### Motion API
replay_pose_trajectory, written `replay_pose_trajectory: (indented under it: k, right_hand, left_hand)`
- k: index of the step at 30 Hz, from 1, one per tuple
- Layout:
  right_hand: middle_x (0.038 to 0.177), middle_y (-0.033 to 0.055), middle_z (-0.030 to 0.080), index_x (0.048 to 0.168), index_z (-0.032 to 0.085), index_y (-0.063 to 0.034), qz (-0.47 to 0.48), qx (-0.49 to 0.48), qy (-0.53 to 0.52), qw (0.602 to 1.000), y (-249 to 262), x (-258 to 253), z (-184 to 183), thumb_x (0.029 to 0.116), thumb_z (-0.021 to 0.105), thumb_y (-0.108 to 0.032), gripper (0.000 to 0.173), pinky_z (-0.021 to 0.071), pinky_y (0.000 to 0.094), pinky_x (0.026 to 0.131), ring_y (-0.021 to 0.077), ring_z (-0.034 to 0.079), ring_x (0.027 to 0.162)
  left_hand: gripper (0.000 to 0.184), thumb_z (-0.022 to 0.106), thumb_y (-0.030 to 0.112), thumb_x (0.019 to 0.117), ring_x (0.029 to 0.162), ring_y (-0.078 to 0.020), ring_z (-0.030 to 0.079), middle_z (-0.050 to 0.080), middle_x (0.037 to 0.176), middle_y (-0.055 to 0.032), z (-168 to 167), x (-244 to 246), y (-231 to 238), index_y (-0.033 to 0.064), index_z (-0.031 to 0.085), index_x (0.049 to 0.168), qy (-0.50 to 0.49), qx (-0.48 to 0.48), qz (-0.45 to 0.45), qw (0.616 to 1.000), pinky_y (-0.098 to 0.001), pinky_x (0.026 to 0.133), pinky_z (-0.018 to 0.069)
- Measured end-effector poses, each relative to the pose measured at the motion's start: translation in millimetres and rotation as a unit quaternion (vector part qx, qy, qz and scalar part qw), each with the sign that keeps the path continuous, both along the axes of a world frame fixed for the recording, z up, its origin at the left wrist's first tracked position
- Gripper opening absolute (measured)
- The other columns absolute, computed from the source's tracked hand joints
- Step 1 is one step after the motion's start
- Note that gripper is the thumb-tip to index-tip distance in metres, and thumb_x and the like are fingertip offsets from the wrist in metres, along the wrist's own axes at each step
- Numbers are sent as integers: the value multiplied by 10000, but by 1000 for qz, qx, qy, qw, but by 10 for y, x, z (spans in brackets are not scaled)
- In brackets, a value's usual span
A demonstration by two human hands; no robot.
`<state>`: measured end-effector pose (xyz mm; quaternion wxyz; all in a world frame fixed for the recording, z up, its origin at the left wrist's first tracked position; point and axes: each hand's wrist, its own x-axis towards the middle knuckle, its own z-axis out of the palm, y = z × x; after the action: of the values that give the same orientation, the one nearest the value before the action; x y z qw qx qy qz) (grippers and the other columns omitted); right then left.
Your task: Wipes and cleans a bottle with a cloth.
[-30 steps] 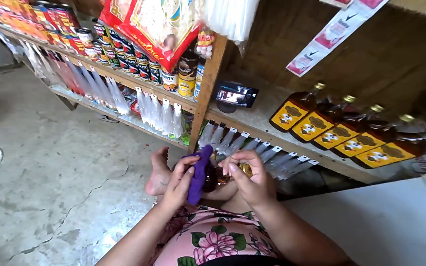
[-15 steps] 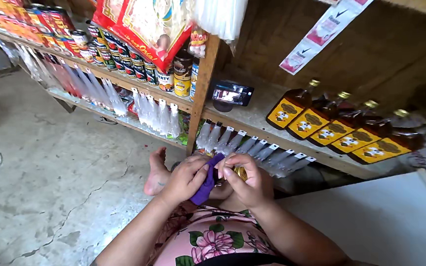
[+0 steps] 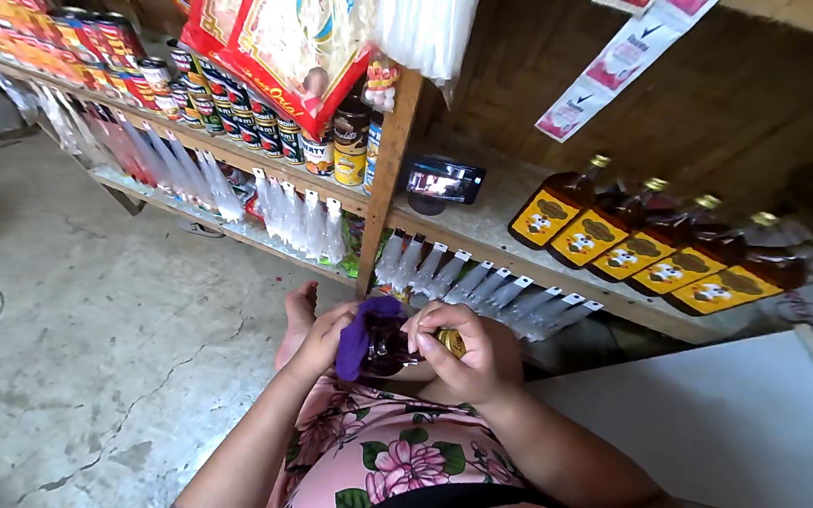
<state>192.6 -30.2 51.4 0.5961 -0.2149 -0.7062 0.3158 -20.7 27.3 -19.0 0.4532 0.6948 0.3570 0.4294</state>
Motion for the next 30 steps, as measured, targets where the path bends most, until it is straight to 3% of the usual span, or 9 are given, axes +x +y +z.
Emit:
replay_pose_trajectory:
  k: [6, 11, 14, 18, 21, 26, 30]
  right_hand:
    - [902, -21, 668, 1184, 628, -177, -4, -15, 3, 1000, 17, 21, 7, 1001, 582, -100, 204, 586, 312, 871, 79, 670, 849]
    - [884, -30, 670, 1175, 633, -199, -2, -48, 26, 999, 36, 35, 21, 997, 594, -113, 201, 577, 309, 877, 83, 670, 850]
    - [883, -36, 667, 1171, 630, -212, -12, -57, 27, 998, 29, 39, 28, 998, 592, -114, 202, 581, 309, 877, 80, 670, 847]
    - [864, -35, 664, 1143, 634, -217, -20, -64, 27, 997, 21, 43, 36, 994, 590, -114, 187, 585, 318, 863, 91, 668, 824]
    - [857, -25, 662, 1150, 631, -212, -24, -64, 29, 997, 28, 59, 36, 996, 587, -120, 184, 586, 314, 851, 97, 670, 817]
    - [874, -28, 671, 1155, 635, -218, -26, -64, 28, 997, 23, 82, 29, 1004, 586, -138, 178, 582, 310, 857, 96, 672, 833]
    - [893, -28, 681, 1165, 635, -216, -37, -66, 27, 997, 29, 112, 22, 1001, 594, -141, 185, 578, 315, 880, 98, 677, 859]
  left_hand:
    - [483, 318, 270, 1041, 1137, -67, 625, 704, 1180, -79, -456, -190, 103, -7, 697, 1154, -24, -53, 14, 998, -303, 1044, 476]
    - [523, 294, 289, 1045, 1220, -112, 597, 664, 1283, -130, -545, -265, 53, -30, 653, 1252, 11, -82, 37, 996, -325, 1090, 446]
    - [508, 307, 281, 1050, 1235, -121, 596, 663, 1292, -137, -413, -215, -8, -22, 657, 1260, 25, -65, 39, 997, -333, 1099, 444]
    - [473, 338, 237, 1050, 1252, -172, 601, 676, 1271, -171, -170, -69, -104, -32, 680, 1235, 40, 37, 45, 998, -379, 1110, 437]
    - [469, 334, 266, 1072, 1265, -192, 605, 670, 1307, -136, 67, 54, -167, 16, 679, 1267, 72, 106, 32, 991, -428, 1104, 456]
    - [459, 353, 353, 1078, 1317, -261, 576, 639, 1386, -90, 384, 269, -332, 113, 689, 1278, 160, 238, 12, 958, -511, 1081, 460]
    - [542, 364, 479, 1062, 1379, -297, 521, 635, 1401, -68, 401, 331, -360, 106, 634, 1347, 192, 269, 4, 944, -547, 1110, 423]
